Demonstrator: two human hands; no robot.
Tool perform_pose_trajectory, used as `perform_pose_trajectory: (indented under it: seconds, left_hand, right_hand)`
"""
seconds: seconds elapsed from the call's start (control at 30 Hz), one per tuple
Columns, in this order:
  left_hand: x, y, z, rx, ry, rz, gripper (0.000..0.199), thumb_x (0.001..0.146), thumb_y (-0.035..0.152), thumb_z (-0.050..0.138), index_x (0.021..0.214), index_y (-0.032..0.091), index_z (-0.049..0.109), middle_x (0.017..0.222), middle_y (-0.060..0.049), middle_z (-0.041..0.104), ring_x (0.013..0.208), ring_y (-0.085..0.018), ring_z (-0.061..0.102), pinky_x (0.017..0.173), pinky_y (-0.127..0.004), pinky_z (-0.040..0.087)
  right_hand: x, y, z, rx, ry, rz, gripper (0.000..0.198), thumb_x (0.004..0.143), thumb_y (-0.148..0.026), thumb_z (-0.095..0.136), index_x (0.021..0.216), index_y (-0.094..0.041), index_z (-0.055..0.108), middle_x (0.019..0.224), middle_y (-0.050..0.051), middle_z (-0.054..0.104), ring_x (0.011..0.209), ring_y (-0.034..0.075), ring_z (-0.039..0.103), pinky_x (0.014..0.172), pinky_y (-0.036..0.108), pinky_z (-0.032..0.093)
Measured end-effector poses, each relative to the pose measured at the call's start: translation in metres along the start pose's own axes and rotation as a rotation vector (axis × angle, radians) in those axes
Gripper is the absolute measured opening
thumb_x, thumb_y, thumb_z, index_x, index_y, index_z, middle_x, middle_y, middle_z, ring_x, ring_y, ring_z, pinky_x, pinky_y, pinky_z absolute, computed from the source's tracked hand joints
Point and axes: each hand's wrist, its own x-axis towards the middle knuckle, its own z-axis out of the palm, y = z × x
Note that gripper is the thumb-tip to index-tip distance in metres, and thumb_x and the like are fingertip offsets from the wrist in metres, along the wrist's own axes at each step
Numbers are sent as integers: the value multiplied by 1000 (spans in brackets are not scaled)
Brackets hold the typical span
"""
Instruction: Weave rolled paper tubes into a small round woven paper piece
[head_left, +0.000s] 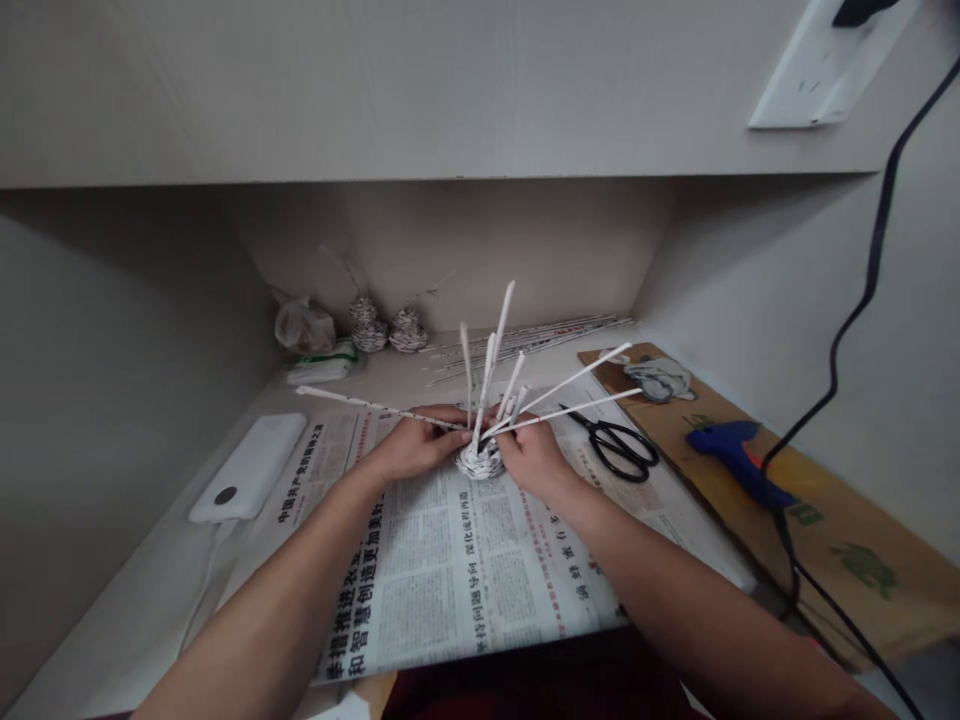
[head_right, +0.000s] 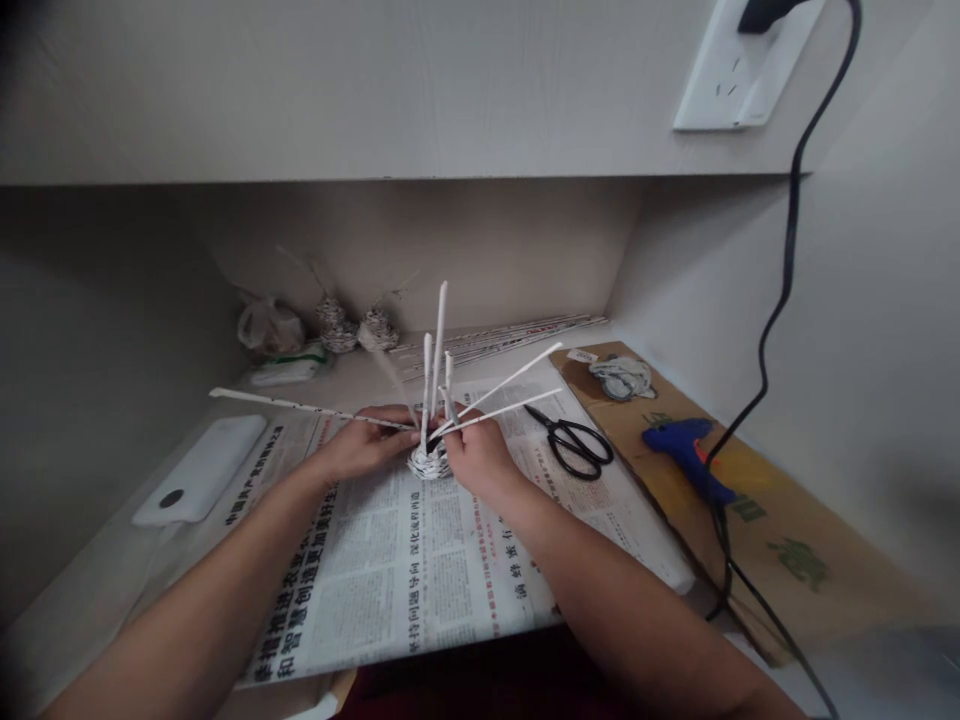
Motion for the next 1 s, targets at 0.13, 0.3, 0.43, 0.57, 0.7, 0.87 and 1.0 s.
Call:
perform_pose_trajectory:
  seconds: [0.13, 0.3, 0.43, 0.57, 0.7, 0.87, 1.0]
  left_hand:
    - [2, -4, 7, 52, 116, -19, 31, 91, 39, 56, 87, 16, 75, 85, -7, 74, 80, -21, 66, 75, -29, 51]
    - [4, -6, 16, 33, 196, -62, 24, 88, 34, 57, 80, 15, 69, 74, -4, 69, 70, -17, 62, 67, -26, 47]
    - [5, -5, 21, -70, 225, -83, 12, 75, 25, 68, 83, 16, 66, 74, -2, 68, 68, -15, 61, 65, -24, 47]
    - [5, -8, 24, -107, 268, -100, 17, 68, 24, 75, 79, 16, 65, 69, 0, 65, 63, -14, 58, 60, -23, 45]
    - [4, -12, 28, 6, 360, -149, 13, 71, 27, 73, 73, 16, 68, 66, -2, 66, 59, -14, 57, 57, -24, 43]
    - [3, -7, 36, 59, 501, -145, 11, 76, 27, 67, 73, 17, 70, 70, -4, 70, 67, -18, 63, 64, -28, 48]
    - [0, -3, 43, 141, 518, -54, 9, 78, 24, 65, 76, 18, 72, 76, -6, 72, 70, -20, 66, 68, -30, 50]
  right_hand:
    - [0, 1, 0, 33, 3, -30, 22, 90, -17, 52, 95, -22, 72, 95, 5, 76, 91, 21, 70, 84, 31, 51]
    - [1, 1, 0, 11, 3, -59, 24, 90, -15, 50, 95, -22, 72, 95, 5, 75, 91, 22, 70, 83, 32, 51]
    - [0, 1, -1, -71, -18, -88, 22, 89, -15, 52, 97, -22, 71, 93, 6, 75, 89, 23, 69, 80, 33, 51]
    - [-1, 1, -1, -108, -30, -207, 22, 90, -15, 51, 96, -22, 71, 95, 7, 74, 93, 23, 67, 85, 35, 51]
    - [-1, 0, 0, -99, -13, -279, 20, 93, -19, 51, 94, -22, 70, 96, 8, 73, 95, 23, 66, 88, 37, 51]
    - [2, -3, -3, -14, 122, -147, 16, 92, -25, 55, 87, -22, 70, 91, 7, 72, 93, 22, 67, 87, 35, 51]
    - [2, -6, -4, 110, 121, 42, 16, 88, -33, 62, 81, -21, 68, 81, 4, 71, 80, 20, 67, 74, 31, 51]
